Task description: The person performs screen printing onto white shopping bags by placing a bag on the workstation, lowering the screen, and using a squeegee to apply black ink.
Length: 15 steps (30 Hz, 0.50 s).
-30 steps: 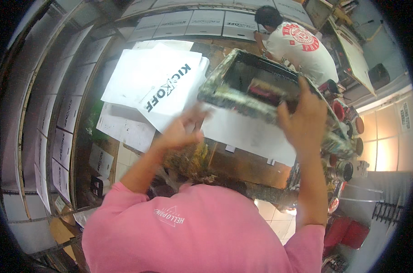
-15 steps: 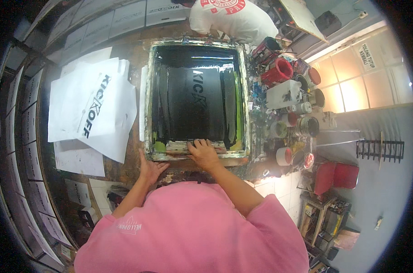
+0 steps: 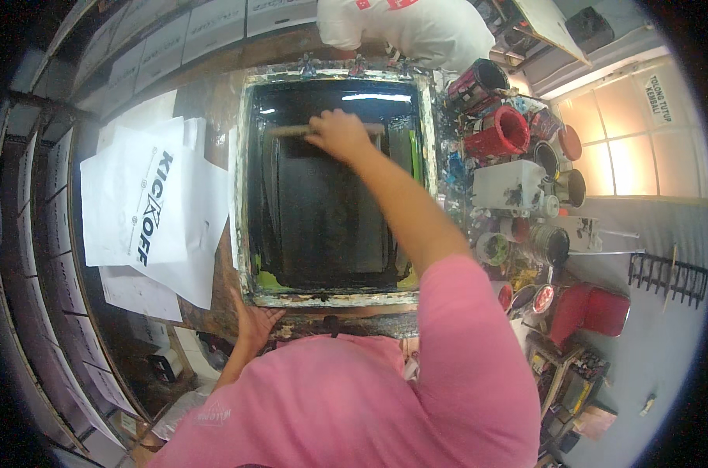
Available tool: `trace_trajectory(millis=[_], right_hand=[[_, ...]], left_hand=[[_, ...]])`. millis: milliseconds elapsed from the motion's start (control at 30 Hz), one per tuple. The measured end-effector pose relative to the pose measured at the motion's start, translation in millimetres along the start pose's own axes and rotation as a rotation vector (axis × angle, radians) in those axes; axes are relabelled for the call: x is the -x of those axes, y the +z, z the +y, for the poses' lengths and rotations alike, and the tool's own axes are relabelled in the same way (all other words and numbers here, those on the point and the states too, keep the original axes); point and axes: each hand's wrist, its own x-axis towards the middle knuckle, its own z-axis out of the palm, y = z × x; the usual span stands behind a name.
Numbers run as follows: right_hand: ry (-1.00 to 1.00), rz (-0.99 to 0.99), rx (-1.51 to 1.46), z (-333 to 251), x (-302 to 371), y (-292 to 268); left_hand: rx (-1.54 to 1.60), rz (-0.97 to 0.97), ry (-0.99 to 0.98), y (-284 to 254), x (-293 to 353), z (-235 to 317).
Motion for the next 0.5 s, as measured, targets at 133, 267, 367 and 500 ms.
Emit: trace_trajectory(millis=[133, 267, 367, 500], right_hand=[[-0.076, -0.059, -0.018, 23.1, -25.1, -15.8], [-0.001, 0.008, 0.049, 1.0, -5.0, -6.0], [0.019, 0.046, 0.029, -23.4, 39.1, -3.0], [0.001, -0.006, 0.019, -91.5, 130.4, -12.6]], left_hand=[[-0.037, -0.014, 0.058, 5.9, 12.8, -1.2], [-0.061, -0.048, 0.114, -0.5, 21.2, 1.0], [-0.026, -0.039, 0.109, -9.6, 20.4, -2.3], [-0.077, -0.241, 0.161, -14.6, 30.5, 1.7]])
